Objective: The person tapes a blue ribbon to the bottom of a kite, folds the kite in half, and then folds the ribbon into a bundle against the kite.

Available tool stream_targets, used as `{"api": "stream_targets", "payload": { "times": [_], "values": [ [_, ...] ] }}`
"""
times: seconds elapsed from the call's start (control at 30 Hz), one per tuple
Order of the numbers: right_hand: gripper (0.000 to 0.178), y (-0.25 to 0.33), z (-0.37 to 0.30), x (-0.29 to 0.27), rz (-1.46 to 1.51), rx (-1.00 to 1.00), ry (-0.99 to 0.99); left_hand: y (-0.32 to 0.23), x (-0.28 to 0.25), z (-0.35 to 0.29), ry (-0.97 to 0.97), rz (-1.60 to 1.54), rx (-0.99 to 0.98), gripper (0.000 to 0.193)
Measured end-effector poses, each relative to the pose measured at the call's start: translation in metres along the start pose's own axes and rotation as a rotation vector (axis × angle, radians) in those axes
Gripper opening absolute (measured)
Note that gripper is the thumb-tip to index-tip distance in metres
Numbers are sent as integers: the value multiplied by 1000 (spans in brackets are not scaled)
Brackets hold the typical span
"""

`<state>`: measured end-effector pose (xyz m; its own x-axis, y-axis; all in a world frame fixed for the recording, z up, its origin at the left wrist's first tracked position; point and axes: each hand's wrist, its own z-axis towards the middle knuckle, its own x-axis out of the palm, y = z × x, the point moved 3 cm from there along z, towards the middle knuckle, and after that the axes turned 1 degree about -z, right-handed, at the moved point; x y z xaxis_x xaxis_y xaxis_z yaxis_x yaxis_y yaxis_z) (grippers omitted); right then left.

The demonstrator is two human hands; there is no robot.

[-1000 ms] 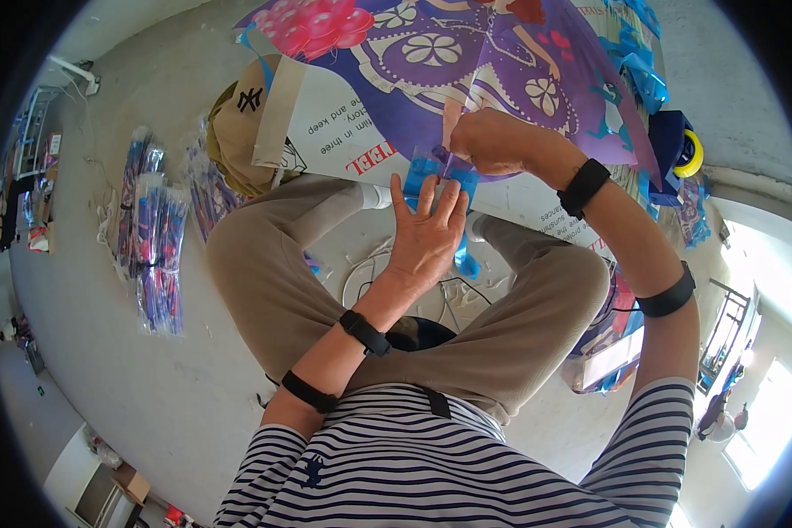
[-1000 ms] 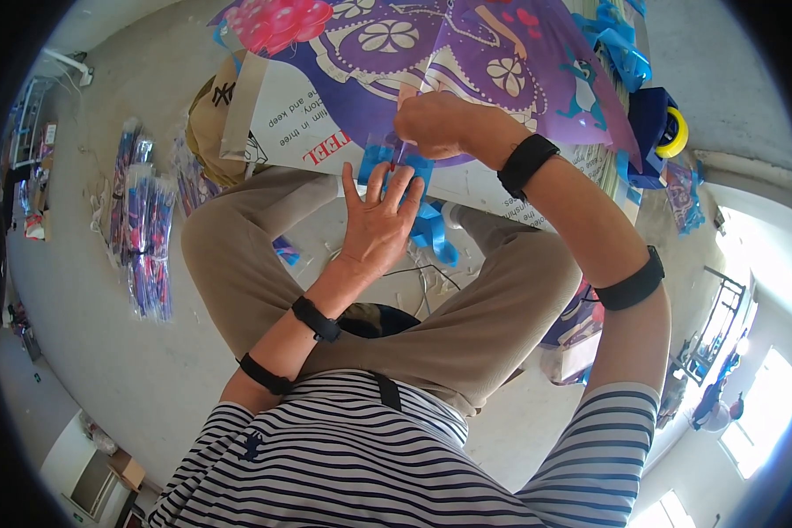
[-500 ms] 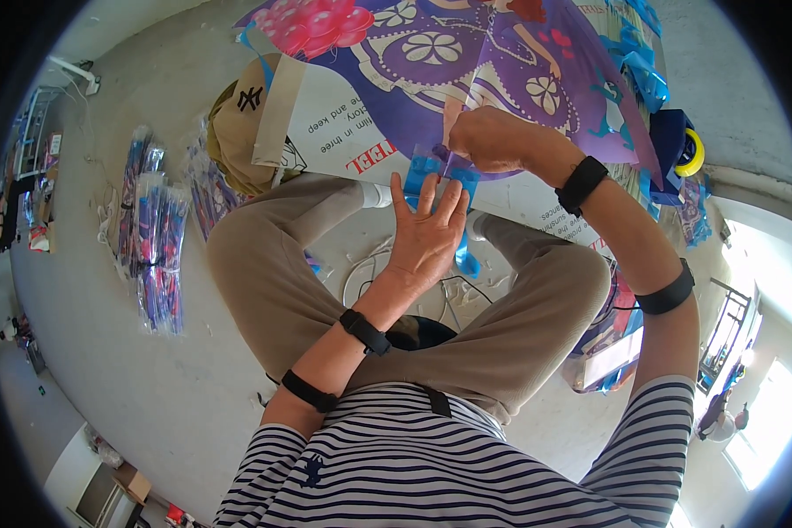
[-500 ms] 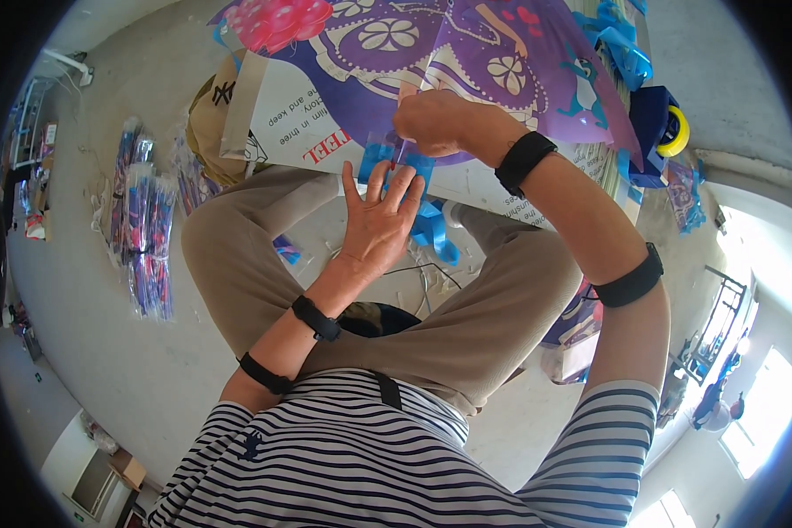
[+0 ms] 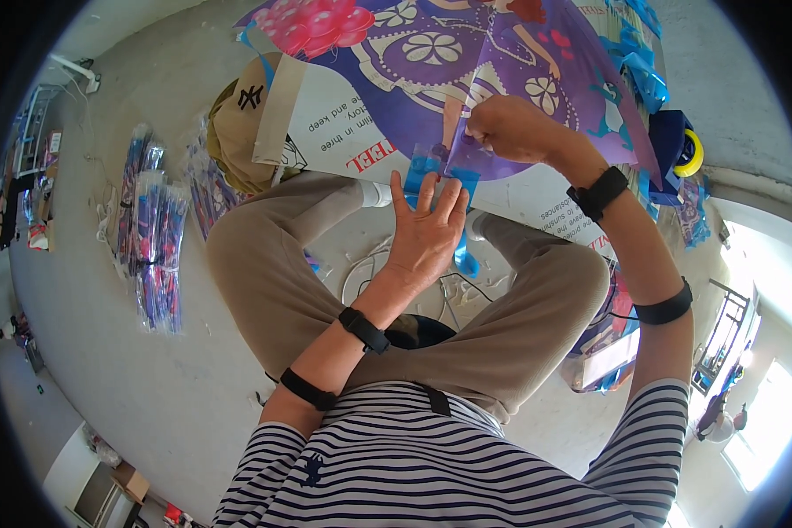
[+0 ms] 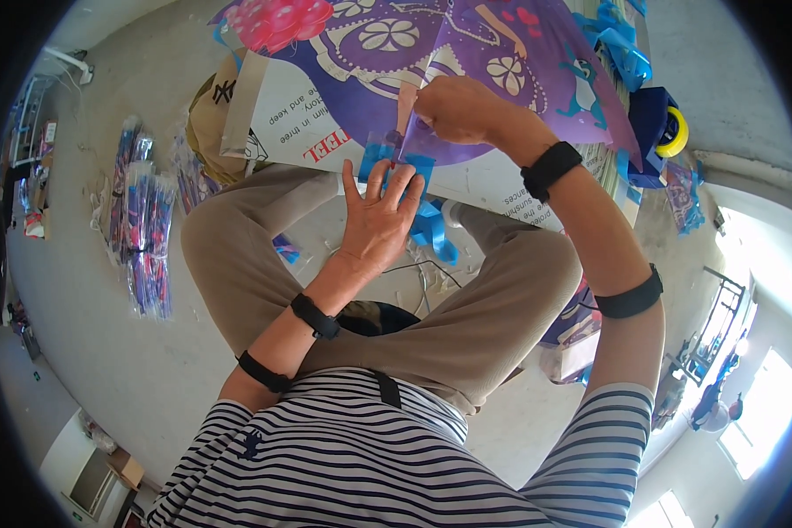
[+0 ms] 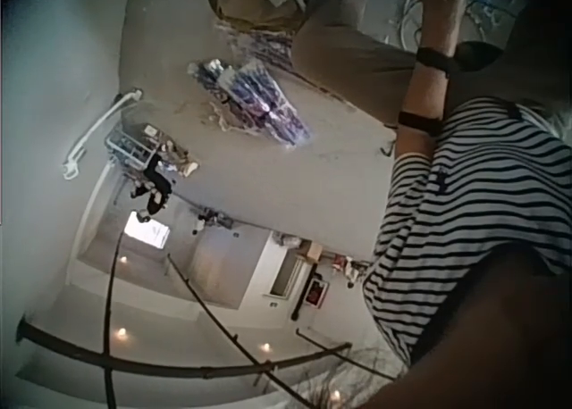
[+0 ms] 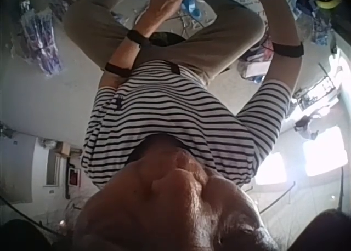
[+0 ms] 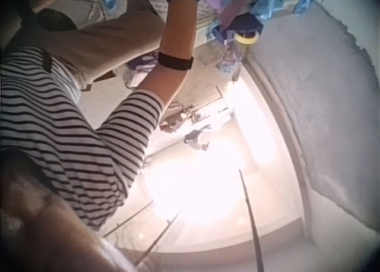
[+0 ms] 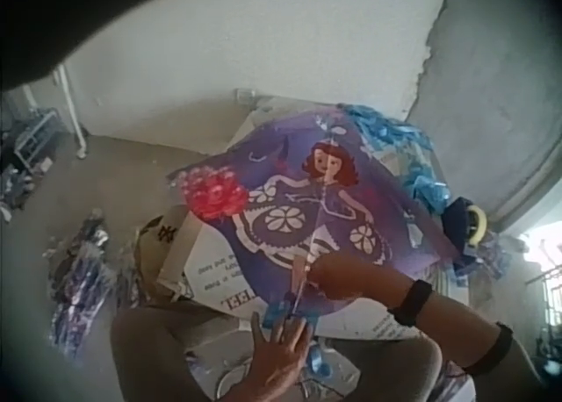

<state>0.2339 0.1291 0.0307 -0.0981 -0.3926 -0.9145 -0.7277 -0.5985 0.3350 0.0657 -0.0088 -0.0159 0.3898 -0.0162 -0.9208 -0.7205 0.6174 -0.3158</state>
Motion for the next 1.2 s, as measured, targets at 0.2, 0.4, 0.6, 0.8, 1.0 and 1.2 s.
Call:
{"api": "stream_targets", "payload": {
  "times": [0.2,0.4,0.6,0.8,1.0,1.2],
  "values": [
    [3,14,-7,-4,132,-5,148,3,1,-1,29,52,10,40],
    [5,20,9,4,10,-99,257,0,3,-1,15,4,-13,53],
    [4,19,21,12,-79,-73,317,3,4,-3,13,31,7,53],
    [4,9,20,17,-86,-76,276,3,0,-6,40,29,26,53],
    [6,9,18,14,-47,-60,236,2,-2,-9,30,-31,13,54],
    [6,12,20,18,-76,-50,179,1,-1,-10,40,16,36,43]
  ]
}}
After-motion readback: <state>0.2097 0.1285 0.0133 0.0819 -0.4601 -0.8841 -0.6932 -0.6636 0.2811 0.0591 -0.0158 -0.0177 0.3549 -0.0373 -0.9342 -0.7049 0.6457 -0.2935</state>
